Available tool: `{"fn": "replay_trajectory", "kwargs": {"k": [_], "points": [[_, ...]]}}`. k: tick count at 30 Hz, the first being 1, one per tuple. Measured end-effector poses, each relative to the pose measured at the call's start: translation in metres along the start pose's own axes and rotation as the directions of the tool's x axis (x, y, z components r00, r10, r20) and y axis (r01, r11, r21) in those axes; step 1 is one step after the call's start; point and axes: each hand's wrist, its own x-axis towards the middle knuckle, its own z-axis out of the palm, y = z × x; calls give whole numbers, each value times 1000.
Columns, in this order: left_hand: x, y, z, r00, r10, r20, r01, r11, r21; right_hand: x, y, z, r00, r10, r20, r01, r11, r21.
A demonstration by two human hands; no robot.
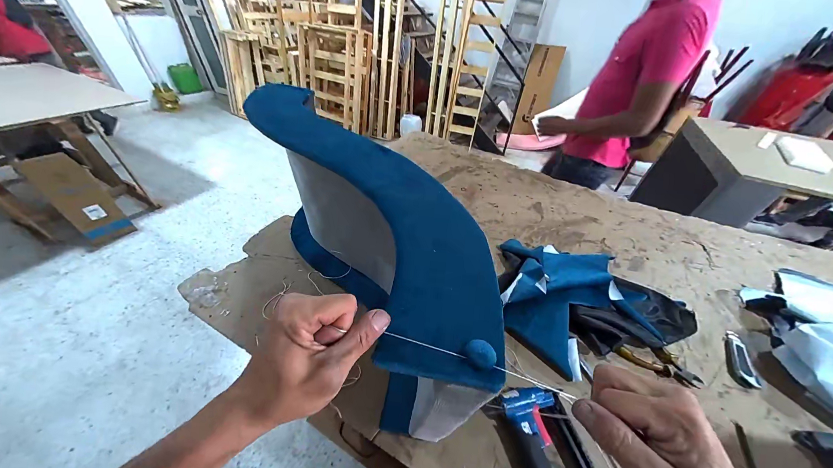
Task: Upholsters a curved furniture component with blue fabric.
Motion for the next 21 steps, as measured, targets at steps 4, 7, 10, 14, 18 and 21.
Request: {"fn": "replay_trajectory", "kwargs": {"k": [4, 7, 10, 14, 18, 21], "points": [[-1, -3, 0, 995, 99, 26, -100, 994, 35, 0, 8, 7, 997, 13, -72, -4, 994, 113], [-2, -3, 0, 991, 128, 45, -131, 990, 59, -4, 11, 11, 996, 30, -87, -16, 987, 160], [-1, -4, -2, 991, 118, 64, -124, 989, 85, -6, 15, 11, 996, 64, -59, -52, 979, 195], [18, -6, -24, 953, -112, 280, 126, 992, -30, 10, 31, -9, 967, 209, 146, -238, 943, 230], [70, 0, -49, 681, -410, 607, 566, 820, -81, 54, 46, -32, 916, 250, 313, -315, 933, 176], [111, 9, -45, 572, -569, 591, 615, 774, 150, 100, 51, -41, 885, 241, 399, -312, 942, 122]]}}
